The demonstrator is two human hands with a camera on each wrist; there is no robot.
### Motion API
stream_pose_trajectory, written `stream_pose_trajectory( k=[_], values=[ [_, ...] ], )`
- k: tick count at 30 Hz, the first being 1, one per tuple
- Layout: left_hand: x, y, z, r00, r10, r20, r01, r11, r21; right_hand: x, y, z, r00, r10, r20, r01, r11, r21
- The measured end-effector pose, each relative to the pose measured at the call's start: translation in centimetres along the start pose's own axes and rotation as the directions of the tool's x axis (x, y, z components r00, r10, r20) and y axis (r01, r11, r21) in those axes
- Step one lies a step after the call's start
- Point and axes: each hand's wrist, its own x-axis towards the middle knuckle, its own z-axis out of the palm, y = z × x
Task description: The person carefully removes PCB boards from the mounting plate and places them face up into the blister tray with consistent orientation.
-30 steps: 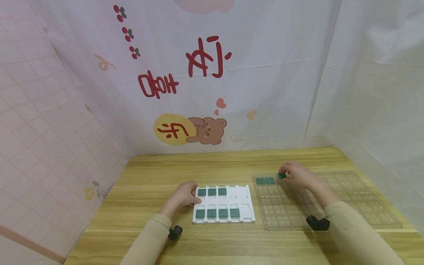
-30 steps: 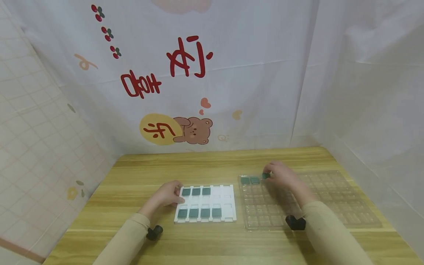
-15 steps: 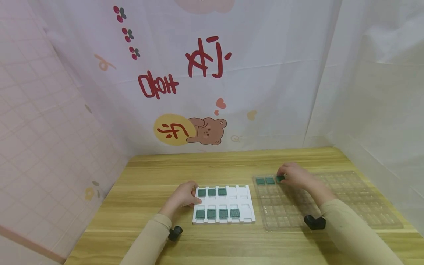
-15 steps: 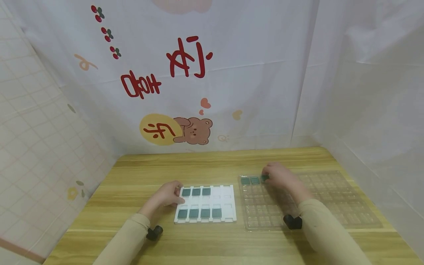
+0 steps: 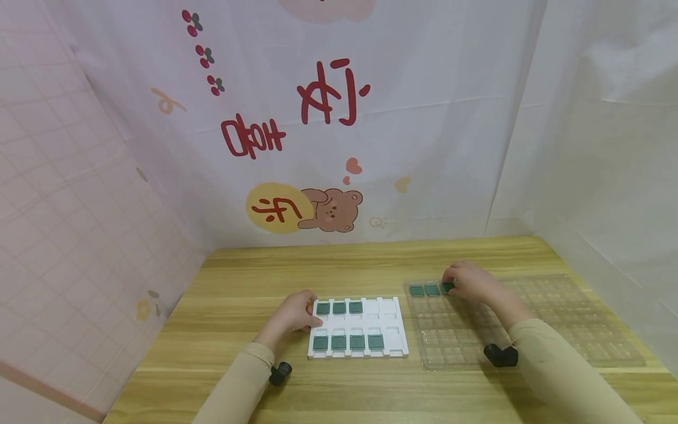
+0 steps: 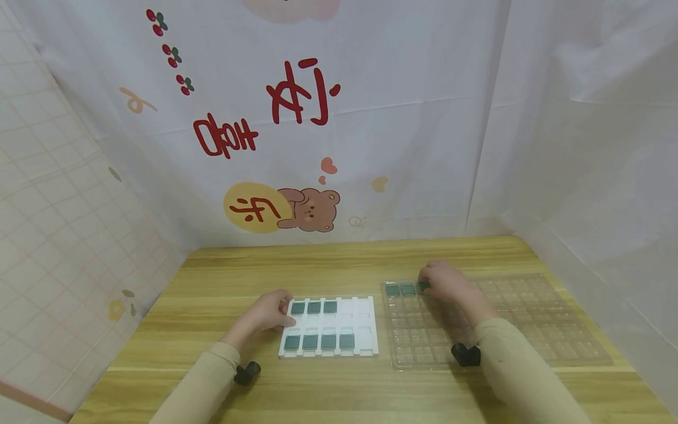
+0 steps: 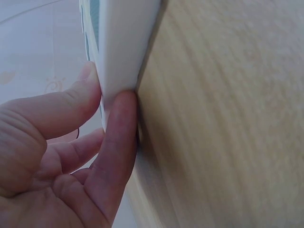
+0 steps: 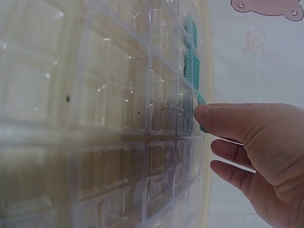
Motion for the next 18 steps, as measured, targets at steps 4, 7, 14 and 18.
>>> stream_pose_trajectory(
  k=[4, 7, 14, 18],
  values=[
    [0.05, -0.06, 0.01, 1.000, 0.000, 0.004, 0.000, 1.000, -0.002, 0.08, 0.11, 0.14, 1.000, -0.007, -0.001, 0.007, 1.000, -0.012],
    [0.04, -0.11, 0.06, 1.000, 0.003, 0.003, -0.003, 1.000, -0.003, 0.15, 0.19, 0.24, 1.000, -0.012, -0.006, 0.012, 1.000, -0.016],
    [-0.04, -0.06, 0.07, 1.000, 0.002, -0.008, -0.003, 1.000, -0.007, 0.15, 0.26, 0.36, 1.000, -0.025, -0.017, 0.025, 0.999, -0.027],
    [-0.11, -0.06, 0.04, 1.000, 0.006, -0.008, -0.006, 1.000, -0.008, 0.08, 0.25, 0.39, 1.000, -0.015, -0.008, 0.014, 0.999, -0.030]
  ],
)
